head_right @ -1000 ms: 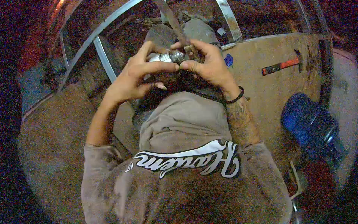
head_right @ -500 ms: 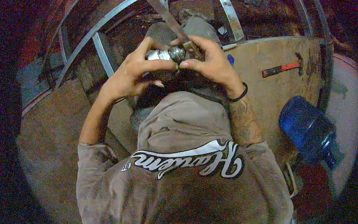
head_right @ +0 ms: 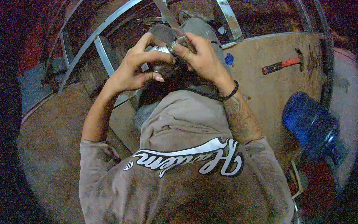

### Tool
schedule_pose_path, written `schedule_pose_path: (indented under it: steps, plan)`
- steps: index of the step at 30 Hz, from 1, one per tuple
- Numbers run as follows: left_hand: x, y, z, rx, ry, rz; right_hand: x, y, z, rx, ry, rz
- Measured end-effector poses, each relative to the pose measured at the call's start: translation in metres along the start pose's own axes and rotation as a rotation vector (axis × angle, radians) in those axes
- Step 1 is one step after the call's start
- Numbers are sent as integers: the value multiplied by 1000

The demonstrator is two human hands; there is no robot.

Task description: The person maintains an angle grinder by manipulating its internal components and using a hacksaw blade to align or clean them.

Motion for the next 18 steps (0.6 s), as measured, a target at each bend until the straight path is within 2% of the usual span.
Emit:
schedule_pose_path:
  steps: [5, 9, 12, 14, 18]
  plan:
    - [0, -3, 0, -13, 2, 21, 5, 4, -2, 23, -25, -247]
    - [-9, -3, 0, -53, 32, 2, 4, 0, 2, 8, -12, -273]
    - [-11, 0, -1, -53, 32, -4, 3, -2, 3, 50, -85, -278]
    - [-11, -1, 0, -64, 34, 8, 11, -4, -1, 42, -308, -234]
    - [-13, -1, 1, -74, 27, 13, 14, -4, -3, 86, -293, -253]
Point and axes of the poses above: each hand's wrist, its own z-axis away from the middle knuckle, its own y-axis out of the palm, x = y × z, the point moved 8 cm from there along -z, towards the middle knuckle, and after that the axes turned 10 degrees about -y, right-handed, at the moved point
